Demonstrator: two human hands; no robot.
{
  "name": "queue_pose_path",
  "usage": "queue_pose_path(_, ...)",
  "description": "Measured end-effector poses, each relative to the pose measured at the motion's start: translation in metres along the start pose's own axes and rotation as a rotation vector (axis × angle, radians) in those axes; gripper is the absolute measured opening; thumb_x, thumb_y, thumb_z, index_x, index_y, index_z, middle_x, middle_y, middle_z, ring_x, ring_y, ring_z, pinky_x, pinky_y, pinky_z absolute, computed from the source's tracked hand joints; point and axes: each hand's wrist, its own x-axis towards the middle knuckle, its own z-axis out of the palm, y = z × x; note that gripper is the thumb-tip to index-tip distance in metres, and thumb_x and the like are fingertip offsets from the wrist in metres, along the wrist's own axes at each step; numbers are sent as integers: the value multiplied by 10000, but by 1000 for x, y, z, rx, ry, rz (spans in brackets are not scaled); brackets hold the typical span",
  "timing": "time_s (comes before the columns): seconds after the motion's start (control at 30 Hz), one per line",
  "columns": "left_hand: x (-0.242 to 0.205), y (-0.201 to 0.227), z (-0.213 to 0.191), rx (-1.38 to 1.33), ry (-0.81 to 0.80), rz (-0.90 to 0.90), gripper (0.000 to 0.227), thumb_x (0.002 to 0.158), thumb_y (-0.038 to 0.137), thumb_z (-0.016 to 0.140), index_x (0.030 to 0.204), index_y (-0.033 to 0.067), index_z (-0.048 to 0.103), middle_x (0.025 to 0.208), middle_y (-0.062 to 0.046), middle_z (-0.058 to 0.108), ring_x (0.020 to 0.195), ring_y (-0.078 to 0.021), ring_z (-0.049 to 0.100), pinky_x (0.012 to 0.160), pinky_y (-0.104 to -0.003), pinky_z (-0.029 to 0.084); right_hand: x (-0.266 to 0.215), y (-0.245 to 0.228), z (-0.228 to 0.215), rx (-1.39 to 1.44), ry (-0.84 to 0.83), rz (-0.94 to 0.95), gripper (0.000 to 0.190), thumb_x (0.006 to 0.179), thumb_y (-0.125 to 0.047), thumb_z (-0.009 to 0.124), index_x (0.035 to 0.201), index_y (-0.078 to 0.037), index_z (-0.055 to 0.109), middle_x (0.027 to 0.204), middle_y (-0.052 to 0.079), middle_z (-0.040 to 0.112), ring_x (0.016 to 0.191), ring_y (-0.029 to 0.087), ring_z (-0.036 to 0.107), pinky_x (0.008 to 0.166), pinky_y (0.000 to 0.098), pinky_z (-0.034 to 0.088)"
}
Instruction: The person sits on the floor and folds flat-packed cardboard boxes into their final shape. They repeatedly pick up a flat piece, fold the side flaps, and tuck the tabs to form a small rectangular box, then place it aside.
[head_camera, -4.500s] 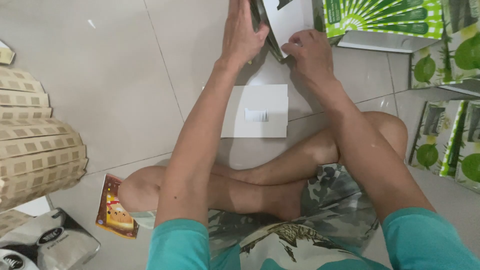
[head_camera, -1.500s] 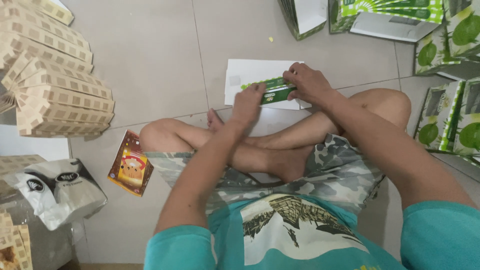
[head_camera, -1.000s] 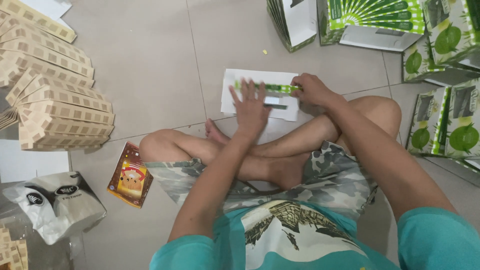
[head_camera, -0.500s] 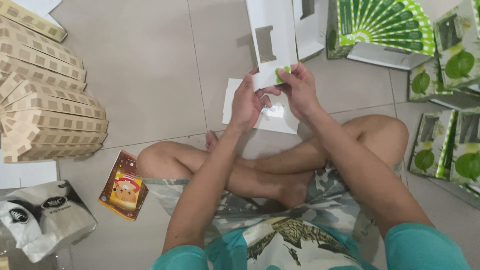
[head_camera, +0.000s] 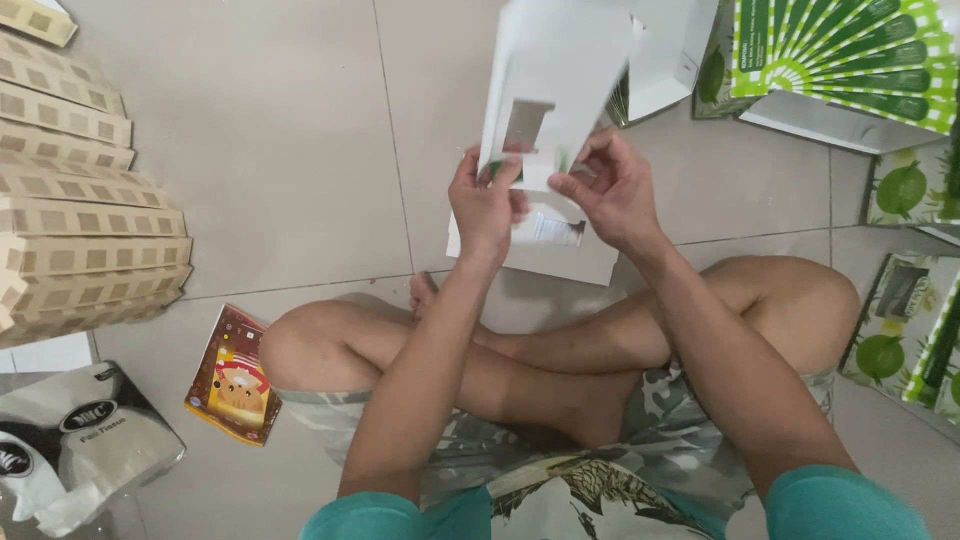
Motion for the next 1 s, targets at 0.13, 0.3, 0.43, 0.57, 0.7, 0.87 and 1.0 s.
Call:
queue_pose_path(0.13,-23,8,7,787,25,579,837,950,531,675,1599,161,296,1664,-228,220,1520,-518,259,1183,-700,328,11,-15,-11,-176,53,-82,316,924,11,825,1092,45,559,1154,200,620,1094,306,698,862,374,655)
queue_pose_path(0.3,-18,-9,12,686,-179,851,67,996,170,688,992,105,703,1014,-10,702,1102,-246,687,979,-369,573,7,-2,-20,-206,-1,-77,180,1035,-39,705,1061,109,605,1157,288,643,1014,315,717,869,423,634)
queue_pose_path(0.43,-7,-15,0,529,-197,472,77,925,205,799,968,156,757,1013,-14,760,1002,-199,750,936,-337,593,9,-18,-10,-187,-38,-40,166,1075,-64,635,1054,101,645,1118,288,656,969,289,714,870,437,623)
queue_pose_path(0.57,-2,-20,-4,318,-201,333,171,840,160,884,969,117,779,998,-33,787,965,-119,749,920,-287,584,14,-30,-12,-189,-137,-6,166,1077,-71,628,1010,76,667,1170,265,665,1058,249,662,908,426,586)
queue_pose_path(0.7,-2,-24,-5,347,-213,379,227,794,165,924,973,125,790,944,-37,788,866,-105,755,856,-268,591,9,-31,-12,-137,-180,9,69,986,-3,739,948,43,704,1214,242,667,1113,258,657,955,393,560)
queue_pose_path(0.87,-8,-15,-2,361,-184,331,244,772,170,939,953,125,782,867,-31,774,757,-74,742,764,-228,580,4,-23,-5,34,-106,135,77,941,-1,770,953,29,700,1202,226,666,1084,220,669,929,364,608)
queue_pose_path(1.0,4,-34,-11,84,-197,235,272,759,25,918,968,23,744,878,-105,730,819,-161,753,795,-278,645,3,-27,14,-13,-61,76,113,1004,-60,728,975,48,712,1222,252,676,1073,232,687,934,386,601)
